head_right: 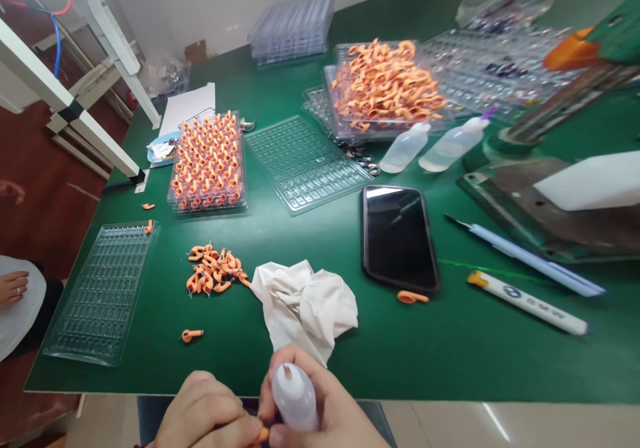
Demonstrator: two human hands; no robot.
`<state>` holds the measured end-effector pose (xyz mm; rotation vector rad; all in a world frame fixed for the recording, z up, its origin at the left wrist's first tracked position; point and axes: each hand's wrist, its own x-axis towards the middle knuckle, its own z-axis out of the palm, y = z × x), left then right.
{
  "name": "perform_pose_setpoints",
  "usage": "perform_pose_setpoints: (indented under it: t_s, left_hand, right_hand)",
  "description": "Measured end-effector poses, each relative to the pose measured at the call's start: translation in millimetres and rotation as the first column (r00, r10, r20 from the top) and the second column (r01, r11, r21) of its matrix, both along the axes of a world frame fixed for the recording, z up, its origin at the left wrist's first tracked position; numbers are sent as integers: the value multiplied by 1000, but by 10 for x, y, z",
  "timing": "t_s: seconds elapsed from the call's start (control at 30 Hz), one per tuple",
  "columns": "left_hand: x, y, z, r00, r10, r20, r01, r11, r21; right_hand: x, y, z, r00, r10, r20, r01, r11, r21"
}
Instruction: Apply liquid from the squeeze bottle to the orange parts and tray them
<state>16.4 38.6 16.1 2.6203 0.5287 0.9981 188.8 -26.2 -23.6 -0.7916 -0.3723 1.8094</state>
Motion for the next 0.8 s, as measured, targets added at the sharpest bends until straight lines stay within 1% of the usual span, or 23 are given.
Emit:
perform_pose_setpoints:
  t_s: [0.07, 0.17, 0.3, 0.47, 0.67, 0.73, 0.8]
  left_hand:
    - [1, 2, 28, 999, -46, -6, 46, 998, -38]
    - [6, 7, 65, 994, -106, -9, 105, 990, -99]
    - [16, 12, 61, 991, -132, 19, 134, 983, -126]
    - [9, -4, 20, 987, -158, 28, 160, 977, -139]
    - [24, -2, 60, 981, -190, 47, 194, 970, -144]
    - [37, 0, 78, 982, -184, 51, 189, 973, -129]
    - [48, -2, 93, 983, -178, 47, 182, 977, -109]
  right_hand:
    - [22, 17, -42, 993, 80, -84, -80, 997, 10]
    - [20, 10, -81, 975, 132, -179, -132, 991, 12]
    - [-8, -32, -97, 957, 120, -266, -125, 992, -2]
    - [-13, -72, -95, 959, 105, -263, -111, 994, -9]
    - [-61, -119, -190, 943, 85, -321, -74, 996, 45]
    - [-67, -121, -180, 937, 82, -339, -74, 997, 39]
    - [-61, -117, -132, 935, 76, -345, -79, 997, 5]
